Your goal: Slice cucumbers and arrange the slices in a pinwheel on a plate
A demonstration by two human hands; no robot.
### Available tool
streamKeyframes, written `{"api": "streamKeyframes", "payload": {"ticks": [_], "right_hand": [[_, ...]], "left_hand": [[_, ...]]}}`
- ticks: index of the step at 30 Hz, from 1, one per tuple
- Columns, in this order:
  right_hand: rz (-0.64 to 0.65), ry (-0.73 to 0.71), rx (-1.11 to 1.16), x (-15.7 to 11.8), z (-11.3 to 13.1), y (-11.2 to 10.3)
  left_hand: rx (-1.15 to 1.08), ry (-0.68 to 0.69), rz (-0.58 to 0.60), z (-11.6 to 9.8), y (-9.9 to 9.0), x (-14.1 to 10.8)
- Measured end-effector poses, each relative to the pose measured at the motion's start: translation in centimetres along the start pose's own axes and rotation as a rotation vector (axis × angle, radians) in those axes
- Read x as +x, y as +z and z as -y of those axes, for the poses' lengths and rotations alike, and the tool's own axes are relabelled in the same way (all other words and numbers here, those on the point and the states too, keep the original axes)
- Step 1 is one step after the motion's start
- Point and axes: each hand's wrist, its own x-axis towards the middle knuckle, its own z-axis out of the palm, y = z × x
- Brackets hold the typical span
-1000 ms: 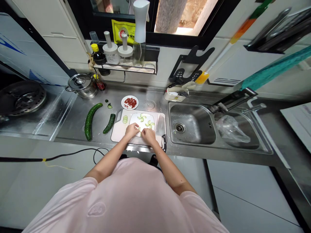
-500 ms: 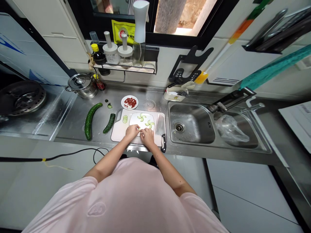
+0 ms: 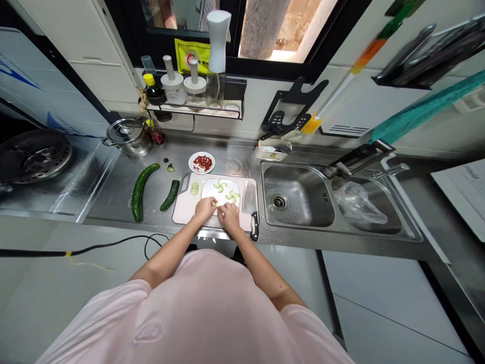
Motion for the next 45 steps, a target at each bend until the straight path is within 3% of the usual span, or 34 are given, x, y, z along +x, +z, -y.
{"api": "streamKeyframes", "payload": {"ticks": [16, 45], "right_hand": [[-0.047, -0.029, -0.015, -0.06, -0.30, 0.53], [-0.003, -0.047, -0.078, 0.00, -0.07, -0.04]], "left_hand": [[0.050, -0.034, 0.022, -0.60, -0.32, -0.31], [0.089, -0.011, -0.011, -0.34, 0.23, -0.17]]}}
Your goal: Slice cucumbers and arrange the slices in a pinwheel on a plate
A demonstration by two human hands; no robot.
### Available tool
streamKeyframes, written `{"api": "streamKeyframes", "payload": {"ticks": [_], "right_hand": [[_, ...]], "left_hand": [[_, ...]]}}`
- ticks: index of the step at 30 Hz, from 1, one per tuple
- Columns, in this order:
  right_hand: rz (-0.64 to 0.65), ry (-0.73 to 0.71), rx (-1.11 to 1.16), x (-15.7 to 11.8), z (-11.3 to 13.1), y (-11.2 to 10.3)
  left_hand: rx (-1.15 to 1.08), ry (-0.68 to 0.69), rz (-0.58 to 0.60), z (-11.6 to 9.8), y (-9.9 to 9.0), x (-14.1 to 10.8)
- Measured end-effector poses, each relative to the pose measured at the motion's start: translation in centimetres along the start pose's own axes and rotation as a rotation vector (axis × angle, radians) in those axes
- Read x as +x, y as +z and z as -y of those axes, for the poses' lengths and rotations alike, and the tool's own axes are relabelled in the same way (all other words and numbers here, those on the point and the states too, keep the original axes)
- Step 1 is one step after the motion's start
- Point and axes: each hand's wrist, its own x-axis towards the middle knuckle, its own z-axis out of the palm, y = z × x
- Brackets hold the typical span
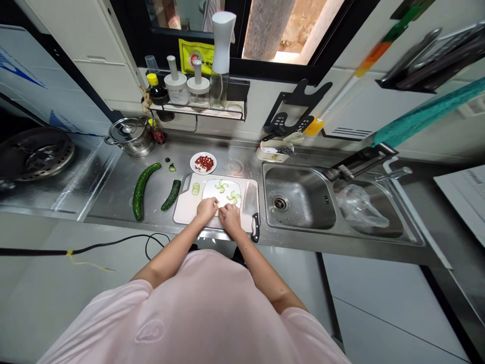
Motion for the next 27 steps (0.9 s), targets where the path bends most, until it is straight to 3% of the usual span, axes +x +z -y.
{"api": "streamKeyframes", "payload": {"ticks": [15, 27], "right_hand": [[0.043, -0.093, -0.090, 1.0, 0.6, -0.6], [0.061, -0.063, -0.057, 1.3, 0.5, -0.8]], "left_hand": [[0.041, 0.001, 0.032, -0.5, -0.8, -0.4], [0.058, -0.002, 0.030, -0.6, -0.8, -0.4]]}}
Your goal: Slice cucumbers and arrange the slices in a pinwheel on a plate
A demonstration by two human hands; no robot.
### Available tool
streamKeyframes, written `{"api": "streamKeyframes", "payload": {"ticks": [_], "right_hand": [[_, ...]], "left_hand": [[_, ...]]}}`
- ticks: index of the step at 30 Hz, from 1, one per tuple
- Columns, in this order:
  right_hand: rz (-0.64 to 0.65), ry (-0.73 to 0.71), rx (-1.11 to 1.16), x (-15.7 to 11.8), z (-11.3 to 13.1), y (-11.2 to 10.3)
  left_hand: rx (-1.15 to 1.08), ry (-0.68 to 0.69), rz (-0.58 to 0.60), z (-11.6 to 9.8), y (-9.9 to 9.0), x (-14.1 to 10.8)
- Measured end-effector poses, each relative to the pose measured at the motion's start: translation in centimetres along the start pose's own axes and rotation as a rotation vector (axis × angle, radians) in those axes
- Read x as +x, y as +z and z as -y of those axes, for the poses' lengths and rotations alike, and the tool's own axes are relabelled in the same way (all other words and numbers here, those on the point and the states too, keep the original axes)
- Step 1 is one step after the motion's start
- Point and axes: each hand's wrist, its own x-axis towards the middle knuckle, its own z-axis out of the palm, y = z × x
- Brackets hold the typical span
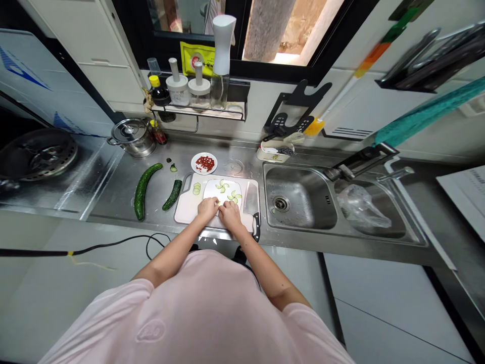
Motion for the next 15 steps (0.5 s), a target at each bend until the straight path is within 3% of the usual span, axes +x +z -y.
{"api": "streamKeyframes", "payload": {"ticks": [9, 15], "right_hand": [[0.012, 0.045, 0.041, 0.4, -0.2, 0.0], [-0.152, 0.118, 0.177, -0.1, -1.1, -0.6]], "left_hand": [[-0.010, -0.029, 0.008, -0.3, -0.3, -0.2], [-0.069, -0.023, -0.064, 0.2, -0.1, -0.7]]}}
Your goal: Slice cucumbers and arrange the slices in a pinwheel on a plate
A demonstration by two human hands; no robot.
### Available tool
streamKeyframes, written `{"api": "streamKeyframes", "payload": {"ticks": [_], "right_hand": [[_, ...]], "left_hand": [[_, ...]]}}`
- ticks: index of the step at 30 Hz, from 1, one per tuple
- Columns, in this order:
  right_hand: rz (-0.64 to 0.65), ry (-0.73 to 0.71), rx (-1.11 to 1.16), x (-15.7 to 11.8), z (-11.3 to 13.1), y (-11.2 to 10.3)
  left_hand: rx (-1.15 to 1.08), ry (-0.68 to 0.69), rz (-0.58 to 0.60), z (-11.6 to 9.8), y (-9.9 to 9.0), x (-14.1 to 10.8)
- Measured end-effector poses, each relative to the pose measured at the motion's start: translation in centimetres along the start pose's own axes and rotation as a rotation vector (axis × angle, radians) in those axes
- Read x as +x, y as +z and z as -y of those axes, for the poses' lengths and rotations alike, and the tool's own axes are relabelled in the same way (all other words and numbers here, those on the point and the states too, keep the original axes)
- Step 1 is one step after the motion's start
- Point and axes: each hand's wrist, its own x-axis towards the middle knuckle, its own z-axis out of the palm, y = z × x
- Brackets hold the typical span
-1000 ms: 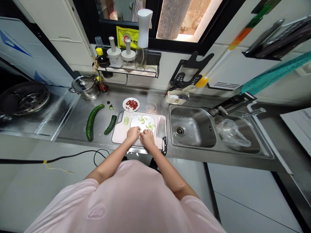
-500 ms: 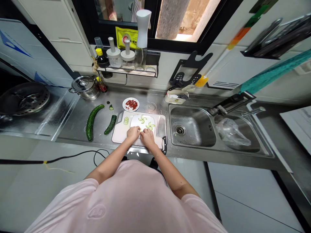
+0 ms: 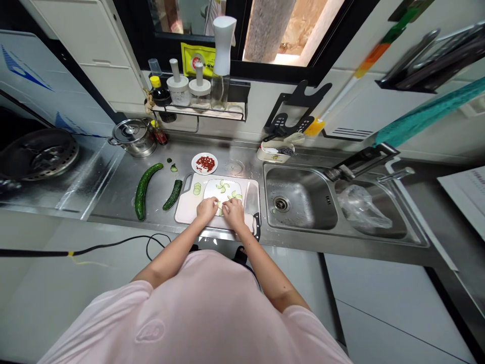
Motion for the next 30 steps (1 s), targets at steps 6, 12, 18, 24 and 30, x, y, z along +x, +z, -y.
{"api": "streamKeyframes", "payload": {"ticks": [6, 12, 18, 24, 30], "right_hand": [[-0.176, 0.069, 0.128, -0.9, -0.9, -1.3], [-0.271, 0.133, 0.262, -2.3, -1.5, -2.6], [-0.275, 0.147, 0.308, -3.2, -1.2, -2.8], [-0.272, 0.150, 0.312, -3.3, -1.1, -2.6], [-0.269, 0.161, 0.299, -3.6, -1.5, -2.5]], "left_hand": [[-0.068, -0.086, -0.101, 1.3, -0.7, -0.8], [-0.098, -0.248, -0.220, 4.7, -2.0, -0.2], [-0.072, -0.270, -0.322, 7.3, -2.5, 1.5], [-0.015, -0.313, -0.299, 7.7, -2.3, 2.9], [0.004, -0.323, -0.299, 7.6, -2.0, 3.6]]}}
